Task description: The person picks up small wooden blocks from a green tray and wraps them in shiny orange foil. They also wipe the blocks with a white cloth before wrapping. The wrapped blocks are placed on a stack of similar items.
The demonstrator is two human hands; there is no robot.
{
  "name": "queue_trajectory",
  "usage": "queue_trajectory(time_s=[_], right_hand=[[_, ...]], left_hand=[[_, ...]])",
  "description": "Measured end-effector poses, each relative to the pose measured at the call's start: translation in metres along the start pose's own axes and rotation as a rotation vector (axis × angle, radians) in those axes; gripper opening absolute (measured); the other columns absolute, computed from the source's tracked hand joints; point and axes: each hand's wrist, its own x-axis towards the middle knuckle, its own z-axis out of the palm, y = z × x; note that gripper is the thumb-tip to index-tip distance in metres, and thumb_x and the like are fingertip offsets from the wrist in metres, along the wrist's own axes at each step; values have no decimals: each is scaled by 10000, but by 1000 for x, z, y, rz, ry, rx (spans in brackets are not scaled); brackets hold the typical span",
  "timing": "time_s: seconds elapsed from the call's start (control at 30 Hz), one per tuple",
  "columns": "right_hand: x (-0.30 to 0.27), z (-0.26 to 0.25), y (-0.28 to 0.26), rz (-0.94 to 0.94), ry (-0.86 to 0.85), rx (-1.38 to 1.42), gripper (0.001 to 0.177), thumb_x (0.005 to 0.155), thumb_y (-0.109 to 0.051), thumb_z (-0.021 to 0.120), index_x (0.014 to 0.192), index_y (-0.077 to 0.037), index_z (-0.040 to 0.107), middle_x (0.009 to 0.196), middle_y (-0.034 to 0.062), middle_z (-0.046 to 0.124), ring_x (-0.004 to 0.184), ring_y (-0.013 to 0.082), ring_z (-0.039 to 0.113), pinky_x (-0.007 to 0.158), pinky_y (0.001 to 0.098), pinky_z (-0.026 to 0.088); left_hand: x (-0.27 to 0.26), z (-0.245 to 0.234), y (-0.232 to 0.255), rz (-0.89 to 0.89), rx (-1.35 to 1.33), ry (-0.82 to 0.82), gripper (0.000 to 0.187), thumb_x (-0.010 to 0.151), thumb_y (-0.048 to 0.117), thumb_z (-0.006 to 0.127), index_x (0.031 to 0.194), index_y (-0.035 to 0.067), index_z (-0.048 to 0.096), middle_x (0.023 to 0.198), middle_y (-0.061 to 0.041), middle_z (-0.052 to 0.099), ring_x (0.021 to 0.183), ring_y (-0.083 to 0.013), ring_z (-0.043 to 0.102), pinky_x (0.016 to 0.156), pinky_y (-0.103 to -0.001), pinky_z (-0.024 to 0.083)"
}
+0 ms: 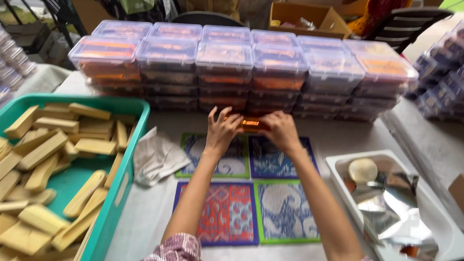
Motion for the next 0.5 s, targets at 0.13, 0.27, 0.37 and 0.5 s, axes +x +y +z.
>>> queue_trajectory(time_s=[0.13, 0.27, 0.37, 0.5], right_hand=[[-2, 42, 12, 20, -82, -75, 407, 817, -312, 796, 1178, -139, 726, 1192, 32, 714, 1248, 285, 559, 1046, 464, 420], [-19, 69, 9, 42, 131, 15, 396, 872, -280, 745, 1248, -157, 722, 1230, 63, 704, 1266, 324, 531, 1089, 501, 380], [-25, 66, 4, 31, 205, 34, 385, 903, -275, 719, 1267, -149, 715, 1259, 83, 685, 1288, 348, 511, 1105, 513, 368], [-26, 71, 2, 54, 172, -3, 364, 923, -269, 701, 1257, -123, 700, 1306, 99, 636, 1306, 352, 499, 1106, 516, 377]], left_hand=[[-20, 48, -5, -54, -15, -61, 412, 833, 452, 792, 1169, 218, 753, 1202, 68, 711, 1341, -193, 480, 1189, -532, 228], [-30, 60, 0, -121, -56, -100, 407, 803, 407, 810, 1162, 224, 762, 1241, 41, 690, 1332, -208, 483, 1166, -507, 273], [-36, 64, 7, -133, 46, -104, 370, 801, 359, 819, 1152, 257, 761, 1250, 49, 674, 1335, -193, 484, 1180, -501, 297], [-31, 54, 8, -135, 72, -125, 464, 775, 403, 819, 1206, 245, 751, 1218, 16, 658, 1322, -205, 471, 1182, -520, 301]])
